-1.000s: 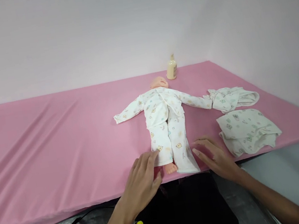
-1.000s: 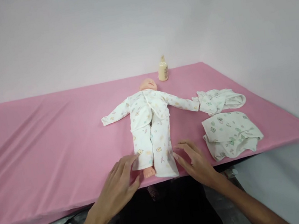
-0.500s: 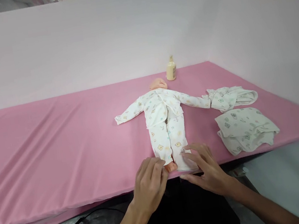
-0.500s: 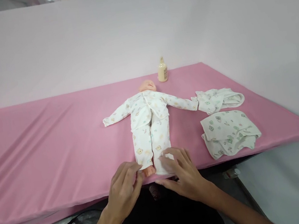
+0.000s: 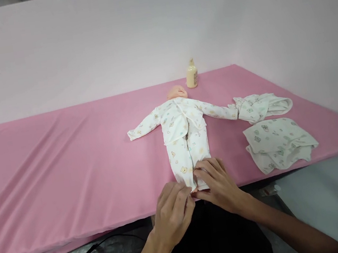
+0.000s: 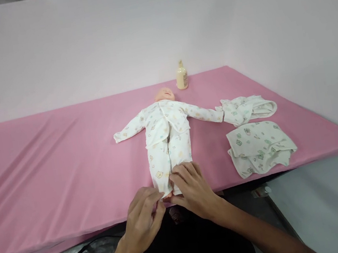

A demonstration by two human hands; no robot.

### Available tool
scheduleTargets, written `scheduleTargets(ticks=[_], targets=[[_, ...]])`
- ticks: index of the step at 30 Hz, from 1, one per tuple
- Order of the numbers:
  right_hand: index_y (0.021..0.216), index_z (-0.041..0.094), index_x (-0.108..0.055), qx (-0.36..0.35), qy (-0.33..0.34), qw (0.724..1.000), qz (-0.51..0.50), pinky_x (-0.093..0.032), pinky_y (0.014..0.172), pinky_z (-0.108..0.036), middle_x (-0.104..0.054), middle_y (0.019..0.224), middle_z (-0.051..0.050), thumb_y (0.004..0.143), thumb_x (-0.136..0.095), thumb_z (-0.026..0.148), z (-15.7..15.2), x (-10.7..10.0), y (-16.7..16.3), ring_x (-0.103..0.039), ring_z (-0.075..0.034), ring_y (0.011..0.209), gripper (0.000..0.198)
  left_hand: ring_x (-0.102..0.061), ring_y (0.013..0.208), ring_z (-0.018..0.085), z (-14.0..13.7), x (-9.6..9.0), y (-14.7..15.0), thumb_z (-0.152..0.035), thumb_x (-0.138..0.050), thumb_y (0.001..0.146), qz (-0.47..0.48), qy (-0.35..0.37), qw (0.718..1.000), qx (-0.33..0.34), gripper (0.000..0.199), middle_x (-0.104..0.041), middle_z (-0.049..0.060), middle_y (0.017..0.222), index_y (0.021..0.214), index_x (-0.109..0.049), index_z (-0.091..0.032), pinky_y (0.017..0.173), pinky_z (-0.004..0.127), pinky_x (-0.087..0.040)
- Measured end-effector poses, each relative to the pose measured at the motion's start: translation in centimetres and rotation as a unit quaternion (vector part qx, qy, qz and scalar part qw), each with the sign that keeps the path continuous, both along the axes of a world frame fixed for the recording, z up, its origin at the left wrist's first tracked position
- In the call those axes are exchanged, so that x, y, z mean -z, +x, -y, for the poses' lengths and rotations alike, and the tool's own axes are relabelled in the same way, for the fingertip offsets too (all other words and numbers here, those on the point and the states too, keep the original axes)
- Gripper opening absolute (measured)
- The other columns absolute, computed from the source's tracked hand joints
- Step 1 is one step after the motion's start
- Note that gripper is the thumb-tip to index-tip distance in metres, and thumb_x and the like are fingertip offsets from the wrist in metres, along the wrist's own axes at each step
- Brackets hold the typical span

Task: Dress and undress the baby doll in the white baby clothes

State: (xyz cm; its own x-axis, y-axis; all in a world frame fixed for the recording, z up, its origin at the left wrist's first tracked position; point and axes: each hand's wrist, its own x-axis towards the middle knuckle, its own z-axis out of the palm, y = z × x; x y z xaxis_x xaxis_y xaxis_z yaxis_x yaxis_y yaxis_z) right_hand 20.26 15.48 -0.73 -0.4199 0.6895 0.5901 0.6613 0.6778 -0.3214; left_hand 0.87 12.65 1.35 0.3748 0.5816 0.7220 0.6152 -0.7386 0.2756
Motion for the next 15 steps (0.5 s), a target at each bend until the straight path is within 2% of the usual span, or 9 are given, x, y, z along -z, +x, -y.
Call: scheduleTargets(ticks=[5, 7, 9, 12, 15], targets=[[0.103, 0.022, -0.057, 0.010, 0.010, 1.000, 0.011, -0.042, 0.094, -0.044, -0.065, 0.107, -0.009, 0.089, -0.070, 0.027, -0.3, -0.2, -0.6, -0.055, -0.027, 0.105, 0.019, -0.058, 0.080, 0.020, -0.1, 0.6, -0.8, 0.004, -0.061, 0.083, -0.069, 0.047, 0.996, 0.002, 0.030, -0.066, 0.008, 0.089, 0.108, -0.057, -0.013, 0.072, 0.035, -0.053], [0.109, 0.021, -0.057, 0.002, 0.019, 1.000, 0.020, -0.044, 0.094, -0.045, -0.064, 0.111, -0.011, 0.091, -0.069, 0.029, -0.1, -0.2, -0.2, -0.055, -0.028, 0.108, 0.024, -0.059, 0.082, 0.020, 0.0, 1.1, -1.3, 0.004, -0.062, 0.083, -0.086, 0.058, 0.995, -0.002, 0.033, -0.067, 0.010, 0.092, 0.111, -0.057, -0.012, 0.074, 0.036, -0.053], [0.123, 0.020, -0.054, -0.015, 0.018, 0.999, 0.025, -0.046, 0.097, -0.046, -0.061, 0.121, -0.014, 0.092, -0.069, 0.033, 0.2, -0.2, 0.7, -0.055, -0.029, 0.116, 0.037, -0.060, 0.085, 0.021, 0.1, 1.4, -1.6, 0.002, -0.062, 0.083, -0.093, 0.055, 0.994, -0.012, 0.035, -0.068, 0.011, 0.096, 0.115, -0.056, -0.012, 0.076, 0.037, -0.054], [0.138, 0.023, -0.046, -0.019, -0.022, 1.000, 0.002, -0.049, 0.102, -0.047, -0.056, 0.133, -0.016, 0.092, -0.069, 0.038, 1.3, 0.1, 2.7, -0.052, -0.030, 0.126, 0.054, -0.062, 0.090, 0.021, 0.4, 1.6, -1.6, -0.003, -0.062, 0.086, -0.083, 0.040, 0.995, -0.030, 0.039, -0.067, 0.011, 0.100, 0.122, -0.054, -0.013, 0.080, 0.037, -0.054], [0.137, 0.028, -0.046, 0.017, -0.075, 0.996, -0.035, -0.052, 0.101, -0.047, -0.058, 0.130, -0.013, 0.094, -0.066, 0.036, 2.5, 0.5, 4.7, -0.056, -0.029, 0.123, 0.049, -0.063, 0.096, 0.023, 0.6, 1.5, -1.2, -0.015, -0.066, 0.090, -0.081, 0.012, 0.995, -0.052, 0.044, -0.066, 0.012, 0.105, 0.131, -0.051, -0.014, 0.084, 0.039, -0.054]])
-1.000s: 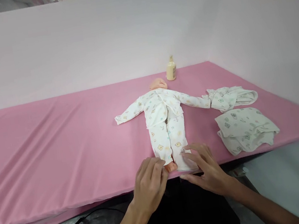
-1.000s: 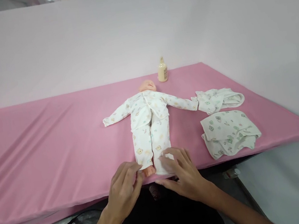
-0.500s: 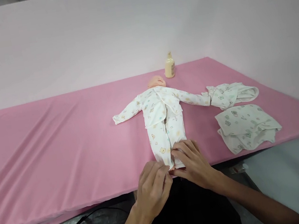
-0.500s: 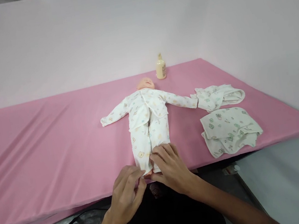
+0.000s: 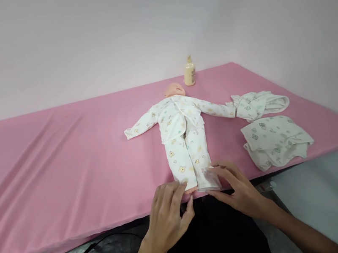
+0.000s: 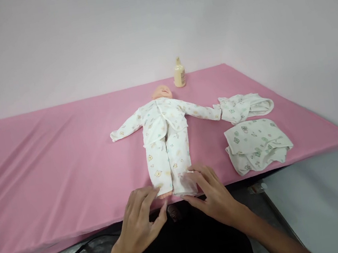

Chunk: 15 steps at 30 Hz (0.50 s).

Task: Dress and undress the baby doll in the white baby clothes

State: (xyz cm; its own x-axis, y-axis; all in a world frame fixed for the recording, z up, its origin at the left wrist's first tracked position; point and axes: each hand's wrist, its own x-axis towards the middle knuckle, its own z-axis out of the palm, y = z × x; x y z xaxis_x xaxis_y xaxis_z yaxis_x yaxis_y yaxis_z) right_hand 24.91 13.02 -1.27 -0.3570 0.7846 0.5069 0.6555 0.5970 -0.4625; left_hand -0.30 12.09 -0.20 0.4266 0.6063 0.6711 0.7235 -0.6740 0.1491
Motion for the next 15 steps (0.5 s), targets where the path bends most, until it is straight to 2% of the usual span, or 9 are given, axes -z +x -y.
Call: scheduleTargets(ticks=[3, 8, 11, 15], targets=[[0.128, 0.028, -0.053, 0.008, -0.017, 1.000, -0.016, -0.055, 0.094, -0.045, -0.063, 0.118, -0.010, 0.096, -0.063, 0.029, 0.7, 0.3, 0.8, -0.061, -0.026, 0.112, 0.034, -0.064, 0.096, 0.024, -0.1, 0.1, 0.5, -0.022, -0.067, 0.092, -0.028, -0.005, 0.999, -0.022, 0.045, -0.067, 0.012, 0.107, 0.133, -0.050, -0.015, 0.085, 0.039, -0.053], [0.099, 0.023, -0.057, -0.010, -0.012, 1.000, -0.018, -0.054, 0.079, -0.039, -0.066, 0.092, -0.005, 0.097, -0.062, 0.026, 0.3, 0.5, 0.6, -0.062, -0.021, 0.088, 0.006, -0.064, 0.093, 0.022, -0.6, 0.2, 0.4, -0.020, -0.060, 0.097, -0.029, -0.011, 1.000, -0.005, 0.027, -0.068, 0.011, 0.104, 0.123, -0.052, -0.016, 0.083, 0.037, -0.055], [0.091, 0.023, -0.053, -0.032, -0.002, 0.999, -0.006, -0.051, 0.076, -0.037, -0.065, 0.086, -0.004, 0.098, -0.061, 0.024, -0.1, 0.5, 0.6, -0.059, -0.020, 0.084, 0.010, -0.064, 0.091, 0.021, -0.7, 0.2, -0.1, -0.020, -0.059, 0.098, -0.014, -0.033, 0.999, 0.010, 0.024, -0.067, 0.010, 0.100, 0.119, -0.050, -0.015, 0.081, 0.036, -0.056], [0.092, 0.022, -0.054, -0.057, 0.011, 0.998, -0.002, -0.050, 0.077, -0.036, -0.065, 0.089, -0.004, 0.100, -0.057, 0.021, -0.3, 0.5, 0.7, -0.058, -0.019, 0.086, 0.008, -0.063, 0.089, 0.020, -0.7, 0.2, -0.5, -0.014, -0.059, 0.096, -0.008, -0.055, 0.998, 0.034, 0.025, -0.066, 0.009, 0.097, 0.120, -0.049, -0.014, 0.079, 0.035, -0.057]])
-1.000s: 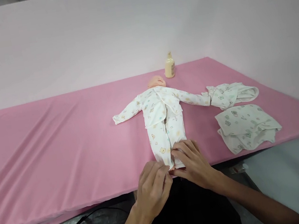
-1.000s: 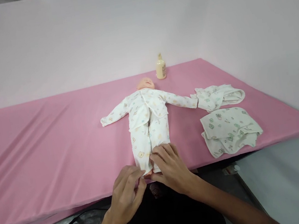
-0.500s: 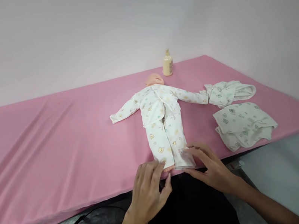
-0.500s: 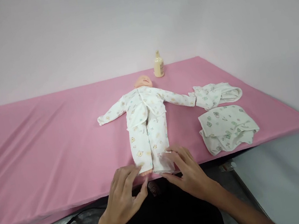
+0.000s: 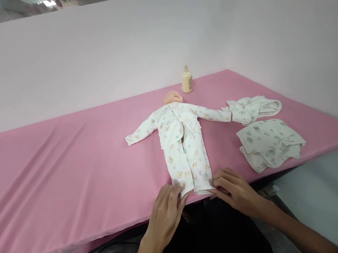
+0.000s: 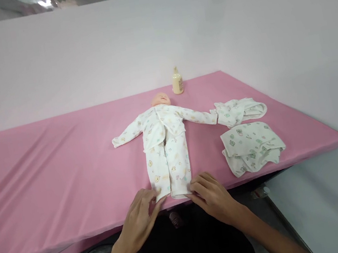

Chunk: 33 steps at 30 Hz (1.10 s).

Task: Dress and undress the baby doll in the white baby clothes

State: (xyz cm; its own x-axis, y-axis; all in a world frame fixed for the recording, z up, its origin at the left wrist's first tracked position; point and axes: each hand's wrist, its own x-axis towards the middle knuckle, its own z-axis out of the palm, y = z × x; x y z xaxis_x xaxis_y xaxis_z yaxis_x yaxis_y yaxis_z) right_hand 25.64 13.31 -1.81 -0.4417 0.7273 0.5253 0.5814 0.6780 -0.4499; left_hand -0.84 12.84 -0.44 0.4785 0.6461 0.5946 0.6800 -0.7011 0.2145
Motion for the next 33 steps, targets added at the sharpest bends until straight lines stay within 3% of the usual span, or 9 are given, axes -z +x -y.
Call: scheduleTargets(ticks=[9, 15, 18, 22, 25, 28, 31, 33], targets=[[0.092, 0.022, -0.056, 0.009, -0.002, 1.000, -0.004, -0.050, 0.076, -0.035, -0.065, 0.089, -0.003, 0.099, -0.058, 0.023, 0.1, 0.3, 0.1, -0.060, -0.019, 0.085, 0.007, -0.064, 0.085, 0.019, 0.0, 0.7, -0.3, -0.004, -0.061, 0.092, 0.023, 0.058, 0.998, 0.026, 0.035, -0.069, 0.010, 0.095, 0.125, -0.053, -0.013, 0.076, 0.034, -0.057], [0.094, 0.024, -0.056, -0.023, -0.039, 0.999, -0.026, -0.053, 0.081, -0.037, -0.066, 0.093, -0.004, 0.096, -0.063, 0.031, -1.3, -1.5, 1.5, -0.062, -0.021, 0.090, 0.011, -0.065, 0.080, 0.017, 0.1, 1.5, -0.7, 0.001, -0.062, 0.089, 0.053, 0.094, 0.994, 0.026, 0.040, -0.071, 0.007, 0.091, 0.125, -0.054, -0.015, 0.073, 0.033, -0.057], [0.094, 0.025, -0.058, 0.057, -0.004, 0.998, -0.036, -0.052, 0.081, -0.040, -0.067, 0.093, -0.004, 0.098, -0.058, 0.035, -4.0, -2.9, 1.8, -0.063, -0.023, 0.090, 0.011, -0.067, 0.083, 0.017, 0.3, 1.0, -1.0, -0.003, -0.064, 0.090, 0.038, 0.097, 0.994, 0.017, 0.037, -0.072, 0.006, 0.093, 0.124, -0.055, -0.016, 0.076, 0.032, -0.057], [0.101, 0.023, -0.058, 0.162, 0.025, 0.986, -0.025, -0.053, 0.079, -0.041, -0.066, 0.100, -0.008, 0.099, -0.055, 0.041, -9.0, -4.2, 1.4, -0.064, -0.025, 0.092, 0.018, -0.065, 0.081, 0.018, -0.1, -1.6, -1.5, -0.017, -0.065, 0.094, 0.040, 0.089, 0.995, 0.001, 0.018, -0.070, 0.006, 0.089, 0.111, -0.059, -0.017, 0.074, 0.032, -0.056], [0.111, 0.022, -0.057, 0.169, 0.049, 0.984, 0.019, -0.052, 0.085, -0.044, -0.063, 0.109, -0.011, 0.098, -0.056, 0.044, -12.3, -4.8, 0.4, -0.062, -0.029, 0.102, 0.026, -0.063, 0.081, 0.017, -2.3, -4.2, -1.0, -0.015, -0.064, 0.093, 0.042, 0.104, 0.994, 0.000, 0.013, -0.067, 0.005, 0.088, 0.105, -0.058, -0.017, 0.073, 0.031, -0.054], [0.115, 0.020, -0.058, 0.179, 0.068, 0.979, 0.074, -0.050, 0.089, -0.047, -0.062, 0.112, -0.013, 0.095, -0.060, 0.041, -14.4, -5.2, -1.0, -0.060, -0.031, 0.106, 0.029, -0.064, 0.091, 0.019, -6.4, -6.4, 0.7, -0.021, -0.061, 0.096, -0.005, 0.116, 0.992, -0.039, 0.012, -0.067, 0.006, 0.097, 0.107, -0.057, -0.018, 0.077, 0.031, -0.052], [0.103, 0.019, -0.062, 0.196, 0.085, 0.972, 0.101, -0.048, 0.087, -0.044, -0.065, 0.103, -0.012, 0.099, -0.054, 0.033, -15.7, -5.5, -2.1, -0.061, -0.029, 0.098, 0.017, -0.063, 0.097, 0.023, -11.0, -7.6, 2.9, -0.035, -0.058, 0.098, -0.111, 0.016, 0.983, -0.148, 0.025, -0.064, 0.009, 0.107, 0.114, -0.057, -0.017, 0.067, 0.029, -0.049], [0.096, 0.019, -0.064, 0.204, 0.114, 0.967, 0.097, -0.047, 0.082, -0.039, -0.067, 0.096, -0.010, 0.101, -0.048, 0.025, -16.2, -5.6, -2.4, -0.061, -0.025, 0.090, 0.017, -0.062, 0.097, 0.024, -13.1, -7.9, 4.2, -0.034, -0.056, 0.099, -0.174, -0.043, 0.962, -0.205, 0.023, -0.062, 0.011, 0.107, 0.112, -0.057, -0.015, 0.062, 0.029, -0.046]])
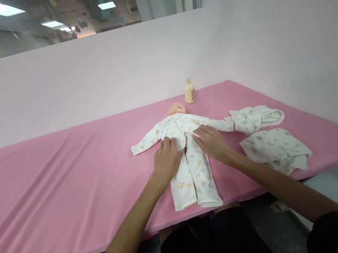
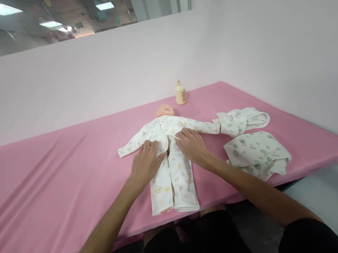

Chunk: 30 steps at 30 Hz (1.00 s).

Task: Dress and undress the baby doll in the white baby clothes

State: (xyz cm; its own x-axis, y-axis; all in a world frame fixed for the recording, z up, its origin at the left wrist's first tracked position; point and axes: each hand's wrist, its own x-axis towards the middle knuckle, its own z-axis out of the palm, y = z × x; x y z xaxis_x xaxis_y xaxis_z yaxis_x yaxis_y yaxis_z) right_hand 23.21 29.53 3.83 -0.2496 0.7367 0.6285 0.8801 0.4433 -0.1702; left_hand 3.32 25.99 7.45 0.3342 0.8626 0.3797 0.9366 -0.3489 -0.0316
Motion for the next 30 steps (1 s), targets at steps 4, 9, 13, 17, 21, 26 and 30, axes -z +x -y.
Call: scheduleTargets(ticks=[4, 9, 13, 17, 21, 26, 30], targets=[[0.090, 0.017, -0.064, -0.008, 0.081, 0.997, 0.003, -0.043, 0.074, -0.033, -0.066, 0.085, -0.006, 0.097, -0.048, 0.011, 0.0, -0.3, 0.0, -0.057, -0.020, 0.079, 0.019, -0.061, 0.093, 0.025, -1.5, 0.0, 1.0, -0.020, -0.043, 0.103, -0.082, -0.018, 0.996, -0.037, 0.017, -0.061, 0.012, 0.103, 0.106, -0.059, -0.013, 0.060, 0.031, -0.043], [0.077, 0.018, -0.061, -0.073, 0.135, 0.982, 0.112, -0.039, 0.072, -0.032, -0.061, 0.078, -0.005, 0.093, -0.047, 0.002, 0.5, 0.3, -0.8, -0.051, -0.019, 0.074, 0.027, -0.059, 0.088, 0.023, -1.3, 1.2, 0.4, -0.009, -0.040, 0.100, -0.101, 0.081, 0.990, 0.052, 0.022, -0.061, 0.010, 0.093, 0.096, -0.062, -0.015, 0.071, 0.034, -0.045], [0.076, 0.016, -0.062, -0.116, 0.130, 0.974, 0.144, -0.040, 0.076, -0.032, -0.062, 0.081, -0.006, 0.093, -0.048, 0.001, 0.4, 1.1, -1.6, -0.052, -0.020, 0.078, 0.026, -0.057, 0.081, 0.023, -1.5, 1.8, -0.2, -0.009, -0.042, 0.098, -0.098, 0.117, 0.982, 0.113, 0.023, -0.060, 0.009, 0.087, 0.087, -0.062, -0.016, 0.072, 0.036, -0.044], [0.077, 0.017, -0.063, -0.157, 0.045, 0.986, 0.034, -0.042, 0.076, -0.031, -0.063, 0.080, -0.005, 0.099, -0.052, 0.020, -0.3, 0.1, -1.2, -0.054, -0.018, 0.077, 0.025, -0.057, 0.082, 0.021, -2.0, 0.5, -0.9, -0.017, -0.041, 0.101, -0.030, 0.038, 0.989, 0.138, 0.026, -0.062, 0.007, 0.087, 0.086, -0.062, -0.017, 0.075, 0.035, -0.044], [0.072, 0.019, -0.058, -0.118, -0.057, 0.983, -0.127, -0.040, 0.070, -0.028, -0.063, 0.076, -0.002, 0.097, -0.055, 0.027, -2.7, -2.9, -0.9, -0.054, -0.015, 0.072, 0.026, -0.058, 0.080, 0.018, -3.7, -2.2, -1.0, -0.032, -0.043, 0.102, 0.150, -0.086, 0.976, 0.136, 0.030, -0.065, 0.003, 0.085, 0.081, -0.060, -0.019, 0.071, 0.031, -0.044], [0.072, 0.020, -0.056, -0.006, -0.172, 0.974, -0.145, -0.037, 0.064, -0.027, -0.065, 0.075, -0.002, 0.092, -0.053, 0.030, -8.8, -6.7, -2.6, -0.056, -0.016, 0.070, 0.023, -0.063, 0.099, 0.020, -9.6, -3.0, -0.3, -0.027, -0.042, 0.100, 0.281, -0.052, 0.956, 0.069, 0.025, -0.070, 0.006, 0.107, 0.098, -0.066, -0.020, 0.088, 0.032, -0.047], [0.095, 0.015, -0.067, 0.044, -0.234, 0.971, -0.024, -0.045, 0.074, -0.028, -0.072, 0.100, -0.012, 0.090, -0.055, 0.034, -13.5, -7.8, -5.1, -0.065, -0.023, 0.092, 0.022, -0.058, 0.125, 0.025, -14.0, -1.6, 0.7, -0.015, -0.038, 0.096, 0.271, -0.096, 0.958, 0.014, 0.034, -0.066, 0.012, 0.132, 0.116, -0.066, -0.016, 0.104, 0.036, -0.043]])
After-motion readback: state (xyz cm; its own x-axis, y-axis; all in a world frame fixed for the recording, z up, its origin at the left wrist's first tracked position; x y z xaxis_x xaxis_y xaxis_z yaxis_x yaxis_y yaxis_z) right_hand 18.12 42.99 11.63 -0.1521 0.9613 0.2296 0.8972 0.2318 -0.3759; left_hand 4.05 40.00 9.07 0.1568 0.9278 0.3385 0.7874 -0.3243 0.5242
